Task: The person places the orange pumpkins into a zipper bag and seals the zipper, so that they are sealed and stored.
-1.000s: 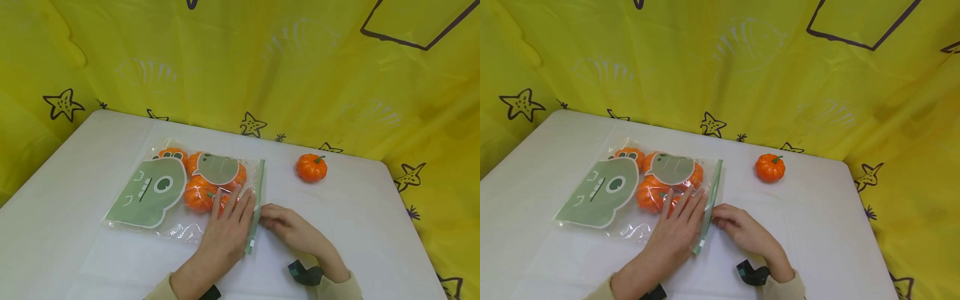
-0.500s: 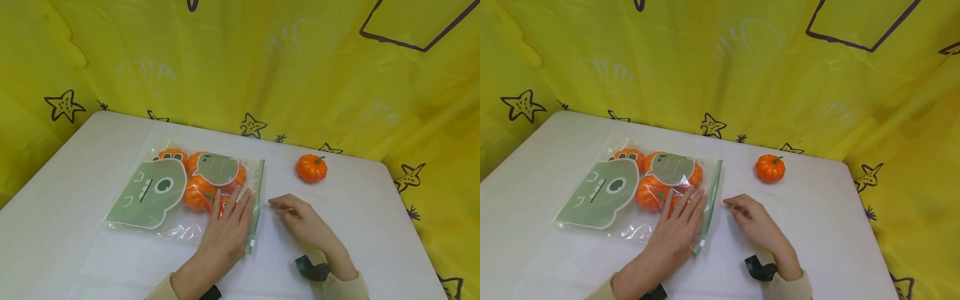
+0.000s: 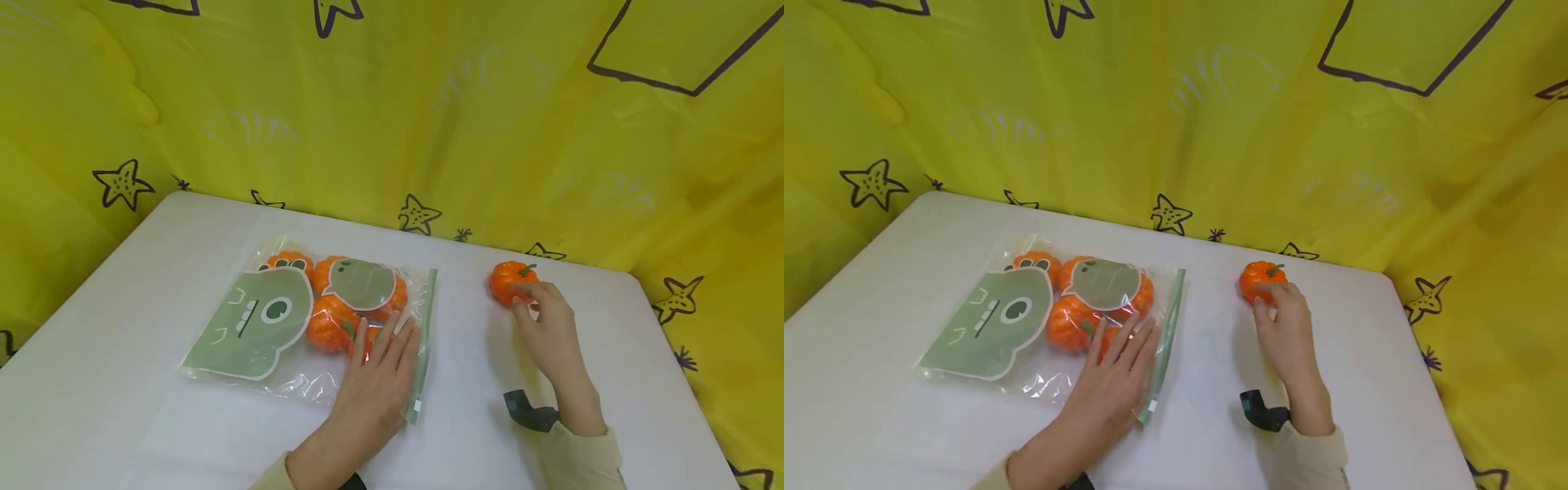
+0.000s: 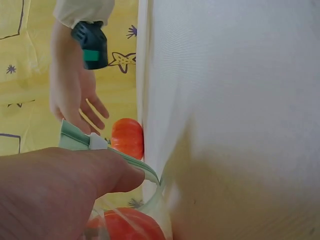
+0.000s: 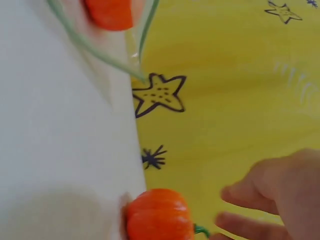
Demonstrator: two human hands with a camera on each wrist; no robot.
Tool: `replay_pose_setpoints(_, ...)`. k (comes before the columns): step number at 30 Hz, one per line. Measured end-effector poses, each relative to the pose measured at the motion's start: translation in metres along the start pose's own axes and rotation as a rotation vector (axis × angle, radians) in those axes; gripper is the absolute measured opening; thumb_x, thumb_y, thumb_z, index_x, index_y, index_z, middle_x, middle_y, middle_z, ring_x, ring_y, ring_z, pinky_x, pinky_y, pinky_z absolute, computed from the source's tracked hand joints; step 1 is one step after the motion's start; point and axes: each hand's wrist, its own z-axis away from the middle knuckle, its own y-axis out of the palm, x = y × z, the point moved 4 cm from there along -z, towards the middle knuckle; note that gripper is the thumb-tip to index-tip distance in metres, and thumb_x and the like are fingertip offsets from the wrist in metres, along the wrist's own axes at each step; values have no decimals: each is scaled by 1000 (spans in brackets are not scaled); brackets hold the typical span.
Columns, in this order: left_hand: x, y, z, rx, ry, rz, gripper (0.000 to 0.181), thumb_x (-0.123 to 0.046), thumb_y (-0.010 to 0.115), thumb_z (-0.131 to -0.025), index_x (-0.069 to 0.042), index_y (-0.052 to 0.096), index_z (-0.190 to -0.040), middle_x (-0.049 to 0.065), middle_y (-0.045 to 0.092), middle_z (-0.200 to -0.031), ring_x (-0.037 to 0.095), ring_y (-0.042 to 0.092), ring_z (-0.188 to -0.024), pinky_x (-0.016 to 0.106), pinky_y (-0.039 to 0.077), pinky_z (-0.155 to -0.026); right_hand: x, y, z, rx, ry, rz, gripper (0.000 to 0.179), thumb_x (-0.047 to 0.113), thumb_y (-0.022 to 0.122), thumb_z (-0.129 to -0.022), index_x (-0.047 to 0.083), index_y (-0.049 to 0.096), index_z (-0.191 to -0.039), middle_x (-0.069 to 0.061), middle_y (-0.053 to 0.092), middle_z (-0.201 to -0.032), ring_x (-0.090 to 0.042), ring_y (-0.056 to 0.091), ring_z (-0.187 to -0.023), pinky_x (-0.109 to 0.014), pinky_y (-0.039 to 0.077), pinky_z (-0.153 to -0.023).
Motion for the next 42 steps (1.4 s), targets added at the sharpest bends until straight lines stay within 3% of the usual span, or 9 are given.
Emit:
replay_pose_setpoints(3, -1, 2, 1, 14, 2, -4, 73, -14, 60, -89, -5, 29, -155, 9, 33, -161, 32, 20, -153, 62, 16, -120, -8, 3, -3, -34, 63, 32, 29, 3, 57, -94, -9, 60, -120, -31, 48, -133, -50, 44, -122, -64, 42, -99)
replay_pose_setpoints(7, -1, 3, 2, 20, 0, -18, 73, -15, 61, -89, -5, 30, -155, 9, 33, -161, 32, 19, -153, 62, 15, -120, -17, 17, -5, 84, 142, 86, 47, 12, 58, -95, -1, 49, -139, -32, 19, -155, -56, 25, -137, -71, 35, -104)
replay_pose_setpoints(10, -1, 4, 2, 13, 5, -21, 71, -15, 60, -90, -5, 31, -154, 9, 34, -161, 32, 20, -153, 62, 15, -120, -23, 25, -5, 178, 165, 113, 58, 16, 59, -96, 7, 39, -149, -29, 0, -161, -59, 14, -142, -75, 30, -103)
replay_pose_setpoints(12, -1, 4, 2, 4, 13, -21, 71, -15, 59, -90, -5, 31, -154, 9, 34, -160, 32, 21, -153, 62, 16, -120, -26, 28, -5, 197, 161, 117, 61, 16, 59, -95, 9, 36, -151, -28, -5, -162, -60, 11, -143, -76, 27, -104)
replay_pose_setpoints(16, -1, 3, 2, -5, 13, -29, 70, -15, 59, -90, -4, 32, -154, 9, 35, -160, 32, 23, -152, 62, 16, -120, -28, 29, -5, 165, 169, 88, 54, 16, 60, -95, 9, 42, -145, -27, 1, -161, -57, 14, -143, -73, 29, -106)
replay_pose_setpoints(21, 0, 3, 1, 17, 10, -21, 71, -15, 60, -90, -5, 31, -154, 9, 34, -161, 31, 21, -152, 62, 14, -121, -26, 27, -5, 107, 176, 37, 38, 15, 64, -94, 2, 49, -126, -26, 11, -156, -54, 24, -140, -67, 32, -109)
replay_pose_setpoints(27, 0, 2, 2, 6, 14, -13, 68, -15, 58, -92, -4, 32, -154, 9, 34, -160, 32, 19, -153, 62, 14, -121, -21, 31, -6, 106, 118, -5, 35, 13, 67, -93, -2, 42, -112, -25, 27, -140, -49, 41, -127, -62, 37, -108)
replay_pose_setpoints(32, -1, 0, 0, -1, 15, -22, 67, -15, 57, -92, -5, 32, -154, 9, 34, -160, 32, 19, -153, 62, 15, -120, -12, 27, -3, 169, 107, -8, 48, 13, 68, -91, -4, 37, -122, -25, 32, -134, -44, 42, -124, -61, 40, -107)
replay_pose_setpoints(42, 1, 1, 3, 10, 6, 11, 80, -15, 68, -83, -5, 33, -153, 9, 36, -159, 32, 19, -153, 62, 16, -120, 1, 25, 28, 259, 92, -7, 76, 12, 71, -87, -2, 27, -148, -25, 37, -143, -43, 44, -129, -61, 41, -106)
